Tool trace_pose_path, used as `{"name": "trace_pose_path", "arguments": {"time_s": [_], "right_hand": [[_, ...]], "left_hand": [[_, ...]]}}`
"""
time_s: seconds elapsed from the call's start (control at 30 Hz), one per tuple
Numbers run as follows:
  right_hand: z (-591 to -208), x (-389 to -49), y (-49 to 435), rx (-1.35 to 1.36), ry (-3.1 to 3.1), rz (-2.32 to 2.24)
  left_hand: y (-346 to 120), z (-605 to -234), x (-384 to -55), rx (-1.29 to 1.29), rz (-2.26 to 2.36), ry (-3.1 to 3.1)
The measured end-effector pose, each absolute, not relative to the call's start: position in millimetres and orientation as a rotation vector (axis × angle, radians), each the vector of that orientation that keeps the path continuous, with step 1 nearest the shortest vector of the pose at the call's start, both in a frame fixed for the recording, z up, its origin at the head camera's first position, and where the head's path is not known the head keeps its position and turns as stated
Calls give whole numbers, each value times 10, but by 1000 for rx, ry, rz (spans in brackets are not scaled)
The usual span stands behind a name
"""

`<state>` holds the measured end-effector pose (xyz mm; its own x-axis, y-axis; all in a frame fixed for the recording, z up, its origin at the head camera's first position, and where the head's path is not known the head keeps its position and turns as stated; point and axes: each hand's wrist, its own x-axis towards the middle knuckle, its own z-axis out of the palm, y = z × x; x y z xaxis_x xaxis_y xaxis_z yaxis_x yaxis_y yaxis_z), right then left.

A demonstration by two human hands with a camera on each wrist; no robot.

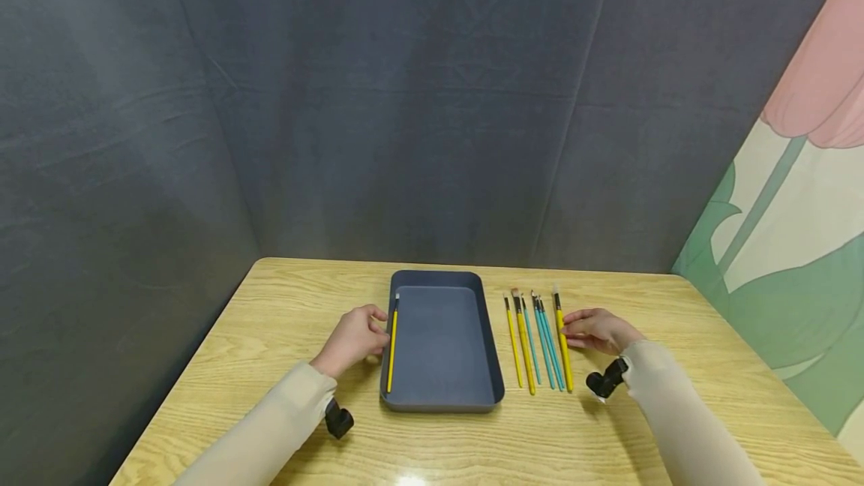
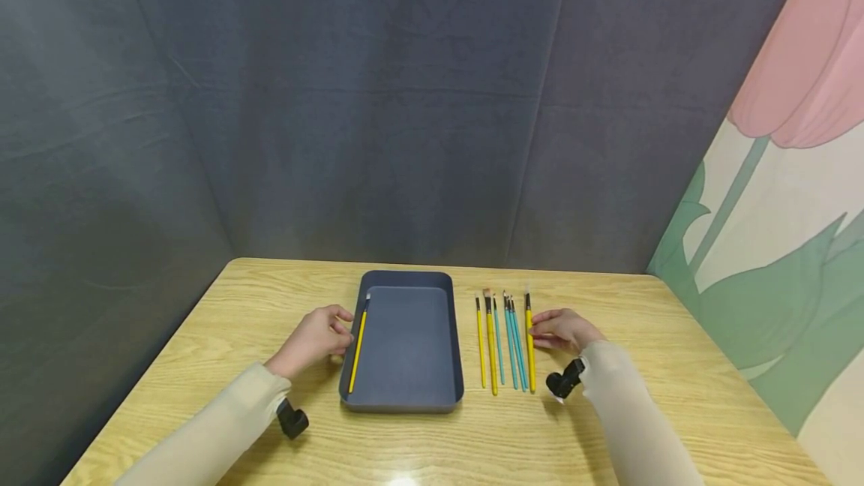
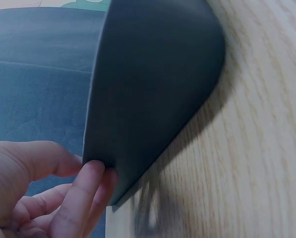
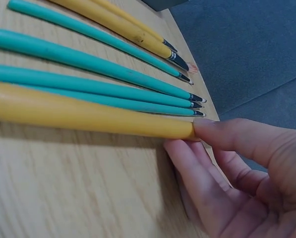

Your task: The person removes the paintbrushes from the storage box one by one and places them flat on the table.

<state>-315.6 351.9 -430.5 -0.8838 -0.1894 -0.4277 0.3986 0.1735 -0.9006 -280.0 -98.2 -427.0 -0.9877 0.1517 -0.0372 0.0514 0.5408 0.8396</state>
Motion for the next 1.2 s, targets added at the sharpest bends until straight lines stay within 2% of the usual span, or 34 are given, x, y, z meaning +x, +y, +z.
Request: {"name": "trace_pose_path", "arguments": {"time_s": [0.5, 1.2], "right_hand": [[-4278, -3145, 3436, 226, 2120, -1644], [-4271, -3132, 3443, 194, 2041, -1710]], "left_hand": [[-959, -4260, -2787, 169, 1465, 2667], [-956, -4241, -2775, 169, 1452, 2667]]}}
